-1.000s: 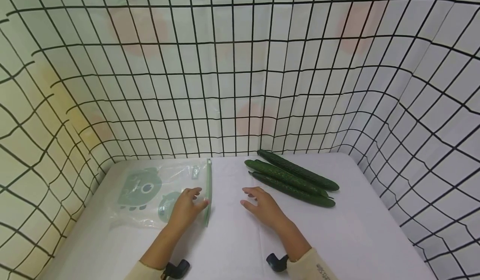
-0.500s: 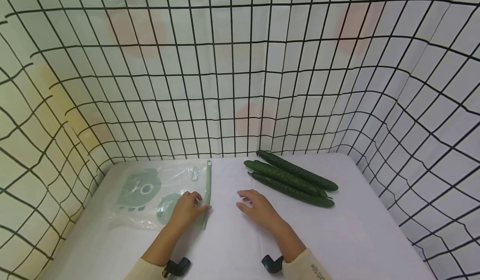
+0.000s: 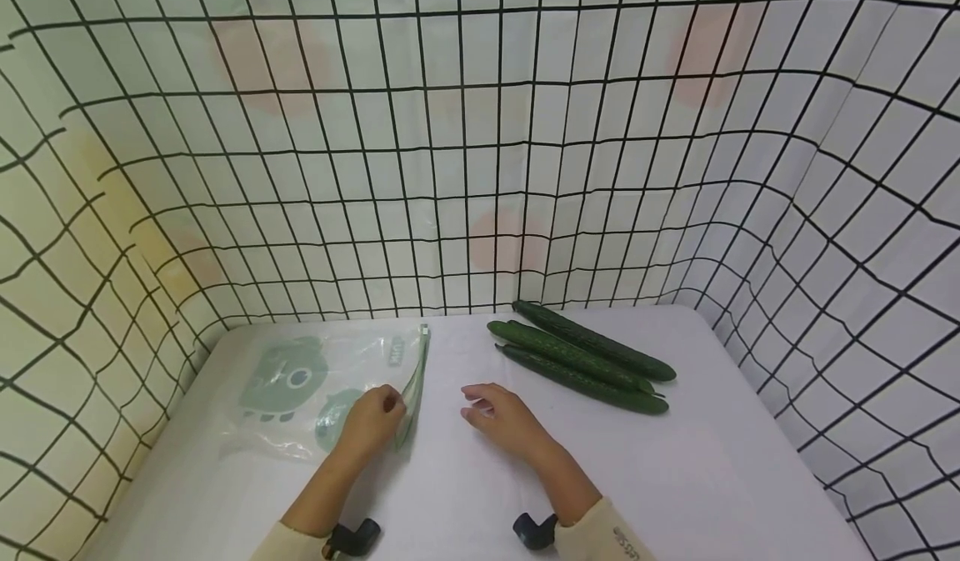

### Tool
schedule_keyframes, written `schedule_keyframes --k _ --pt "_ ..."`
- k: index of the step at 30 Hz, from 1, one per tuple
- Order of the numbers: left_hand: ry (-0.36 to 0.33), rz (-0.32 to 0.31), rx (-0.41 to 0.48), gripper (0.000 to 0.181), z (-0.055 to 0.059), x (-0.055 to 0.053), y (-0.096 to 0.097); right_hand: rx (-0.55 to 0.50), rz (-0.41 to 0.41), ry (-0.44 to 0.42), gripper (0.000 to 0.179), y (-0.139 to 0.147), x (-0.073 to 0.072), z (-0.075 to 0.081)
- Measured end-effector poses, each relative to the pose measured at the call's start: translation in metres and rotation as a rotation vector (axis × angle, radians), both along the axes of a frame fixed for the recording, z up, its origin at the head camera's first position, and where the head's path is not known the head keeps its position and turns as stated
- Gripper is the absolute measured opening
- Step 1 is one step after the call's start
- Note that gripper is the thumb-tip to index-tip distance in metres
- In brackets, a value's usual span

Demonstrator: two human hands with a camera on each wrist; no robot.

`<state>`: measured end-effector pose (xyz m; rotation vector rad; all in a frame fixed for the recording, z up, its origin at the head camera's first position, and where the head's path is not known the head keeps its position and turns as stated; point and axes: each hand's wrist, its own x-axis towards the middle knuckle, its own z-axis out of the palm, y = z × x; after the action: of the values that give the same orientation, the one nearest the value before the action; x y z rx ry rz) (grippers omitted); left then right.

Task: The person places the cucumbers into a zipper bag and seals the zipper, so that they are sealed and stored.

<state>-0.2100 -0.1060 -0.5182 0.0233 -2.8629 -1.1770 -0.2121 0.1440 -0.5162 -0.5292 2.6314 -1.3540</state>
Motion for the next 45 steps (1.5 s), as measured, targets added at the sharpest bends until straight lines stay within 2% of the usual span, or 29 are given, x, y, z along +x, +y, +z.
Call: schedule_keyframes --k 7,21,26,34,37,41,45 --pt "-0.025 0.004 0.094 0.007 0.003 0.006 0.003 -0.044 0.028 0.001 0.044 -0.008 0.004 0.003" --pt "0.018 0.038 0.105 0.019 0.008 0.011 0.010 -0.091 0.036 -0.048 0.049 -0.026 0.006 -0.004" --pt "0.032 0.024 0.129 0.022 0.014 0.013 0.013 -0.103 0.027 -0.060 0.049 -0.033 0.007 -0.002" --pt "0.017 0.001 0.219 0.020 0.023 0.018 0.018 -0.106 -0.079 -0.073 0.043 -0.037 0.008 -0.001" --pt "0.003 -0.026 0.246 0.020 0.025 0.019 0.019 -0.122 -0.086 -0.085 0.040 -0.039 0.009 -0.001" --pt "0.009 -0.048 0.246 0.012 0.025 0.020 0.019 -0.141 -0.086 -0.074 0.038 -0.042 0.008 0.002" --pt "0.035 -0.077 0.227 0.025 0.024 0.020 0.020 -0.153 -0.100 -0.042 0.035 -0.044 0.008 0.004"
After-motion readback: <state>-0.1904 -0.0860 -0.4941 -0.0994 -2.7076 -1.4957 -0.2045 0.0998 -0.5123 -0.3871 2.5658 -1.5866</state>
